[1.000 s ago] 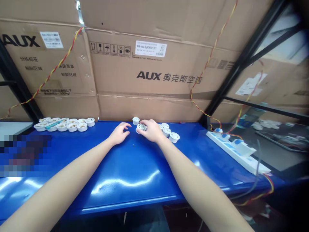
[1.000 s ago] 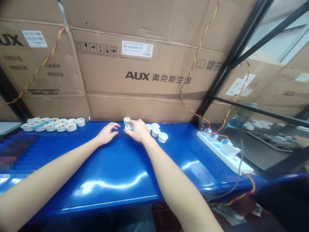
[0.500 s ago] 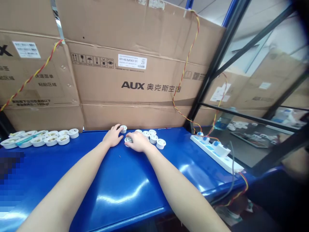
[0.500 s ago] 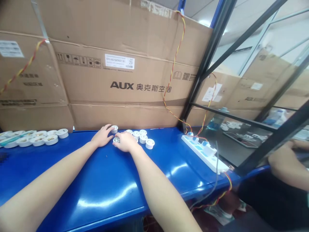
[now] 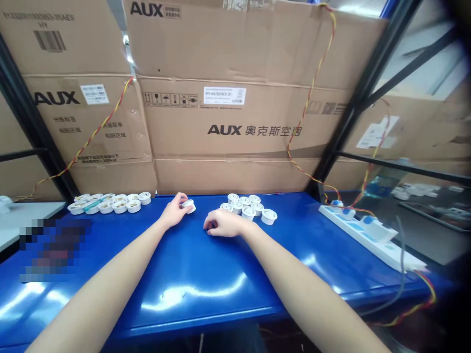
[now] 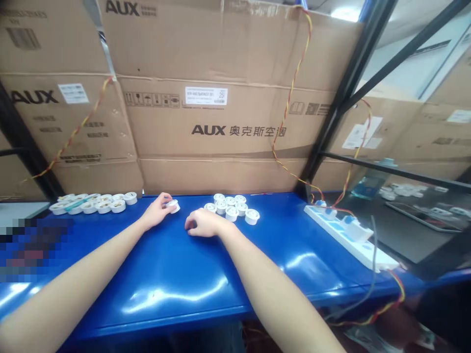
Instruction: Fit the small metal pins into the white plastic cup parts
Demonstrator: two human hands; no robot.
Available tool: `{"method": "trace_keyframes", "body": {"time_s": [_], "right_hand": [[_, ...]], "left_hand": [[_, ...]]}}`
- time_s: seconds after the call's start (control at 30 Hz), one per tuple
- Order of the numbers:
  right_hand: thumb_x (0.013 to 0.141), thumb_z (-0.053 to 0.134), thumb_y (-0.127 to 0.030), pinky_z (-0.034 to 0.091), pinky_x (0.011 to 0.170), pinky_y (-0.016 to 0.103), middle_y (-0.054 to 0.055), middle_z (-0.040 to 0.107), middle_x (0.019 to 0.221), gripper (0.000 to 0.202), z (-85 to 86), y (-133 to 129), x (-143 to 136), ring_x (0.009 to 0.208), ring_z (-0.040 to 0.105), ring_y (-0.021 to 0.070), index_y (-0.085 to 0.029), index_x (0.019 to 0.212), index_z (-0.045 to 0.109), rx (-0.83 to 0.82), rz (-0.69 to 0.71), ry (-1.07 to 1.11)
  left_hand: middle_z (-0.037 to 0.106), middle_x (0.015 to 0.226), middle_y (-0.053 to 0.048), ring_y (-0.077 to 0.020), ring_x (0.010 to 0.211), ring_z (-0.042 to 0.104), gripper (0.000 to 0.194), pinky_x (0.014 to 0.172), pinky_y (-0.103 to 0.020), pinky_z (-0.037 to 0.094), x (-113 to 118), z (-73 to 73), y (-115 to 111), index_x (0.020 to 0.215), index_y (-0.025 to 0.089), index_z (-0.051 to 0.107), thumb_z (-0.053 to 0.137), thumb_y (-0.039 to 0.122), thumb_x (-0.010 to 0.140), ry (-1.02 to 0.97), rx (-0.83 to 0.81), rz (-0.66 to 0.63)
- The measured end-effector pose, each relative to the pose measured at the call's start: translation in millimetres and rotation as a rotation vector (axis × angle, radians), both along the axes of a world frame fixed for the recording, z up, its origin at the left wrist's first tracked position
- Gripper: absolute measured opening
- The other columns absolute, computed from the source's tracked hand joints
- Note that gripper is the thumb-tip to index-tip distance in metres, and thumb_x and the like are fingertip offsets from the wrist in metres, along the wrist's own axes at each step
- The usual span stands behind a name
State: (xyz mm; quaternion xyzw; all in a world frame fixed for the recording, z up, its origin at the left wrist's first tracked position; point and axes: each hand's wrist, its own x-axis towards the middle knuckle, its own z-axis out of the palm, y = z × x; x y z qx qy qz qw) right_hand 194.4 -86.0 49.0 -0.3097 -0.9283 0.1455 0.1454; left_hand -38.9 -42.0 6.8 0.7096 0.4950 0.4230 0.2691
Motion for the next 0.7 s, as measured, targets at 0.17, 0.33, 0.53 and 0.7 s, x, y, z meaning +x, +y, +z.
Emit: {"method": "trace_keyframes", "body": {"time_s": [0.17,0.33,0.53,0.7], "right_hand": [[0.074,0.069,-0.020,0.045,0.067,0.024,0.002,0.071,0.085,0.018,-3.6,-1.1,-3.0,0.068,0.061,0.0136,-0.020,0.090,0.077,-0.028,-0.013,-0.022],[0.076,0.068,-0.019,0.045,0.067,0.024,0.001,0.071,0.083,0.013,-1.2,-2.9,-3.5,0.069,0.061,0.0138,-0.022,0.085,0.077,-0.063,-0.046,-0.008],[0.074,0.069,-0.020,0.043,0.060,0.023,-0.001,0.069,0.070,0.007,-1.1,-4.5,-5.4,0.061,0.059,0.0130,-0.021,0.079,0.075,-0.177,-0.116,0.017],[0.077,0.067,-0.020,0.043,0.061,0.023,-0.001,0.071,0.071,0.006,2.4,-5.4,-4.4,0.063,0.061,0.0133,-0.020,0.077,0.074,-0.162,-0.133,0.048]], "left_hand": [[0.068,0.106,-0.004,-0.0186,0.090,0.067,0.035,0.084,-0.032,0.051,-5.0,-2.9,-8.9,0.101,0.022,0.053,0.066,0.042,0.076,-0.074,0.080,-0.002],[0.069,0.102,-0.001,-0.0202,0.091,0.066,0.031,0.085,-0.034,0.051,3.7,8.8,-21.5,0.102,0.023,0.056,0.066,0.034,0.075,0.151,0.113,-0.106],[0.070,0.105,-0.002,-0.0235,0.095,0.066,0.037,0.085,-0.037,0.050,6.2,10.5,-27.1,0.111,0.025,0.056,0.064,0.027,0.075,0.247,0.091,-0.062],[0.067,0.115,-0.004,-0.0245,0.107,0.062,0.040,0.095,-0.039,0.048,6.8,9.7,-30.5,0.111,0.024,0.056,0.066,0.021,0.073,0.229,0.243,-0.066]]}}
